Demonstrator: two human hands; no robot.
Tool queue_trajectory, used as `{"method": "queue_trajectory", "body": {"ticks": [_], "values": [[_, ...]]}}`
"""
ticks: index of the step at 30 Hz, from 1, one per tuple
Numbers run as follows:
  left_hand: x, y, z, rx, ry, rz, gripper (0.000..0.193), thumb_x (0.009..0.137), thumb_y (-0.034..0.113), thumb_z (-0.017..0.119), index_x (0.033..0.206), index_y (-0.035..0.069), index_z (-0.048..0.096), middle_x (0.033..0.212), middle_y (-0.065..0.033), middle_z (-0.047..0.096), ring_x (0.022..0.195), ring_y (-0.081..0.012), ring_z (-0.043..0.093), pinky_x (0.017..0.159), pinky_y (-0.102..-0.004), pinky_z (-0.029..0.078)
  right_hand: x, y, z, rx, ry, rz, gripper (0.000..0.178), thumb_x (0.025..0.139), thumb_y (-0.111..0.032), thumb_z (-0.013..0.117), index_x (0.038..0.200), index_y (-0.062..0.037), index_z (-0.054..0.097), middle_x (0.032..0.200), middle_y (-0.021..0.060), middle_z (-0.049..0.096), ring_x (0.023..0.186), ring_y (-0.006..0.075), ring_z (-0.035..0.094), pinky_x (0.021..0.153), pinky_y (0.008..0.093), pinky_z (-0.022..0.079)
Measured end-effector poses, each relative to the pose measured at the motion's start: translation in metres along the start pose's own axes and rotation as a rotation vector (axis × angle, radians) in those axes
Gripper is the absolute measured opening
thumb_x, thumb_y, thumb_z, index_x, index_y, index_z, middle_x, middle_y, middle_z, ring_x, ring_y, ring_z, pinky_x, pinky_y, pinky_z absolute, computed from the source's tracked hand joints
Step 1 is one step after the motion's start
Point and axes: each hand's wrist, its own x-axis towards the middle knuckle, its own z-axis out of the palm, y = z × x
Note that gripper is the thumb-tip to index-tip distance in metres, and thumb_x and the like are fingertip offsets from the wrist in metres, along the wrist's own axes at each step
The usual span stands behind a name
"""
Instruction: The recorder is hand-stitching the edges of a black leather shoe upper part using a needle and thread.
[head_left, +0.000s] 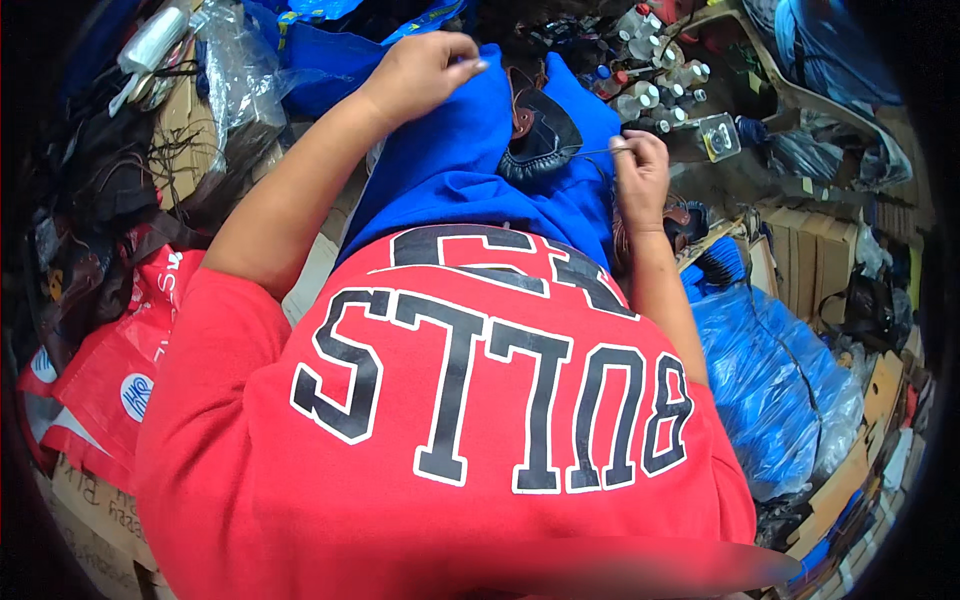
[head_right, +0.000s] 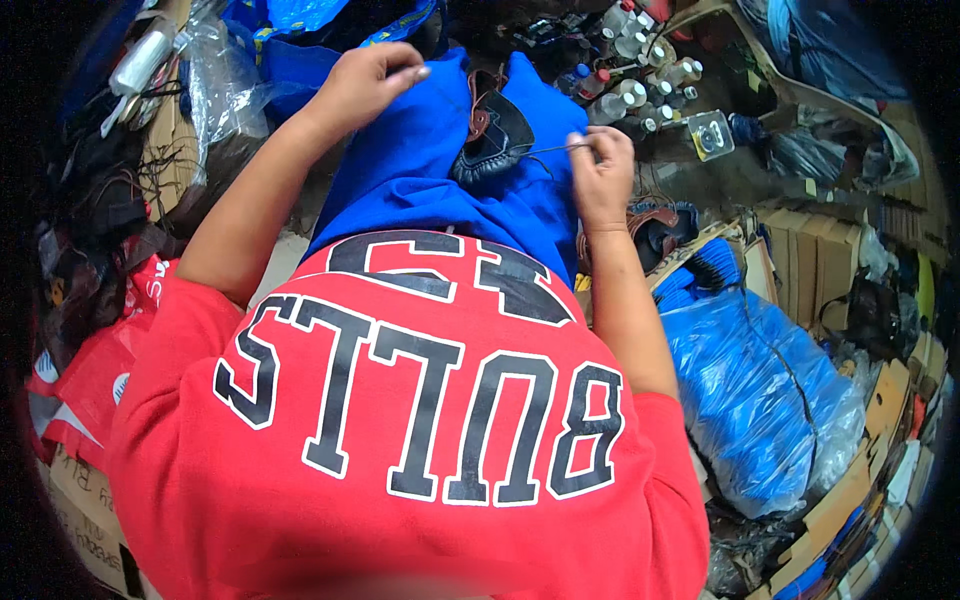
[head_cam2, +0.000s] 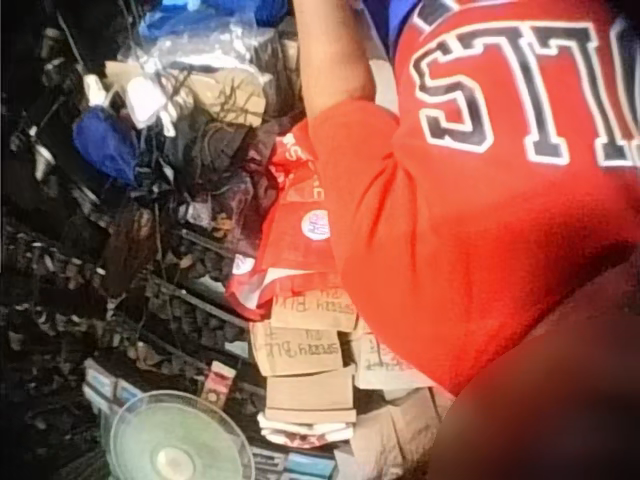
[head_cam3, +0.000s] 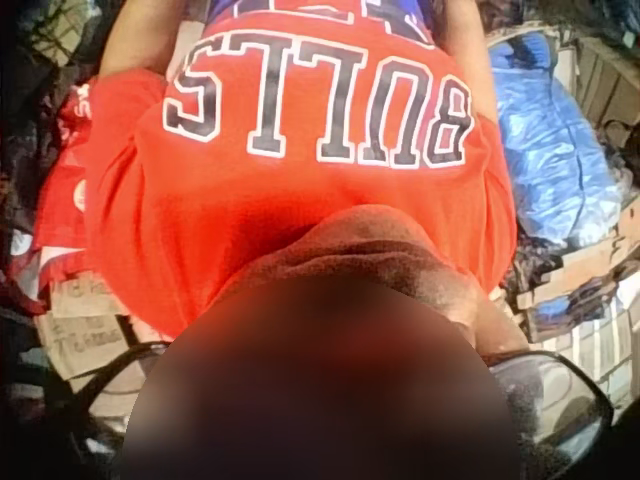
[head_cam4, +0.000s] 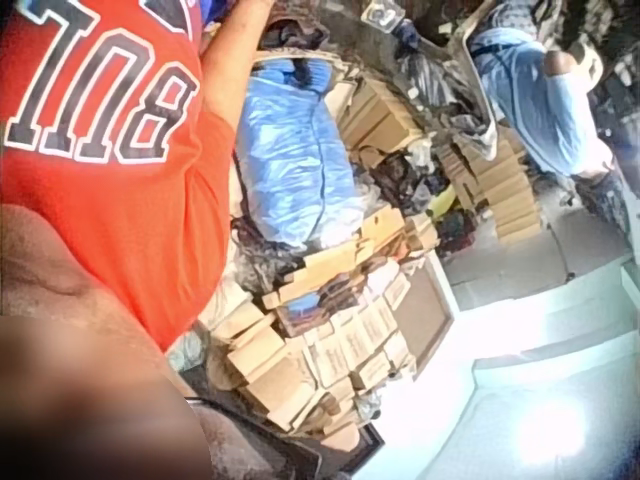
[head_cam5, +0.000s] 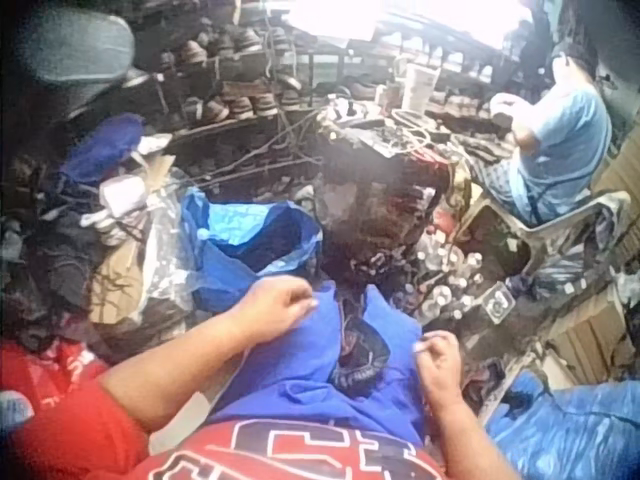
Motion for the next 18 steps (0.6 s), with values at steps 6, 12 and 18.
{"method": "queue_trajectory", "body": {"ticks": [6,12,18], "values": [[0.01,0.045,0.027,-1.692,-0.291,-0.238,0.044,0.099,0.038,0.035,0.096,0.001,0.06,0.097,-0.0171,0.065,0.093,-0.0272,0.064,0.084,-0.0354,0.047,0.007,-0.031,-0.002,1.194,0.235,0.682,0.044,0.098,-0.04,0.04,0.076,-0.0062,0.058,0.076,0.0058,0.057,0.071,0.0174,0.054,0.078,0.0373,0.044],[0.022,0.003,0.028,-1.797,-0.387,-0.435,0.042,0.1,0.035,0.036,0.064,0.014,0.037,0.052,0.0019,0.026,0.051,-0.0142,0.031,0.063,-0.0316,0.04,-0.023,-0.056,-0.026,1.491,-0.395,0.482,0.051,0.1,-0.038,0.035,0.055,-0.0133,0.031,0.051,-0.0011,0.027,0.049,0.0128,0.026,0.067,0.0326,0.035],[0.028,0.001,-0.013,-0.721,-0.316,-0.446,0.021,0.089,0.03,0.057,0.09,0.009,0.061,0.082,-0.0061,0.064,0.077,-0.0223,0.063,0.082,-0.0361,0.048,-0.036,-0.006,-0.061,1.314,-0.298,0.634,0.039,0.098,-0.037,0.043,0.082,-0.0058,0.061,0.08,0.0103,0.062,0.075,0.0225,0.058,0.085,0.0398,0.044]]}}
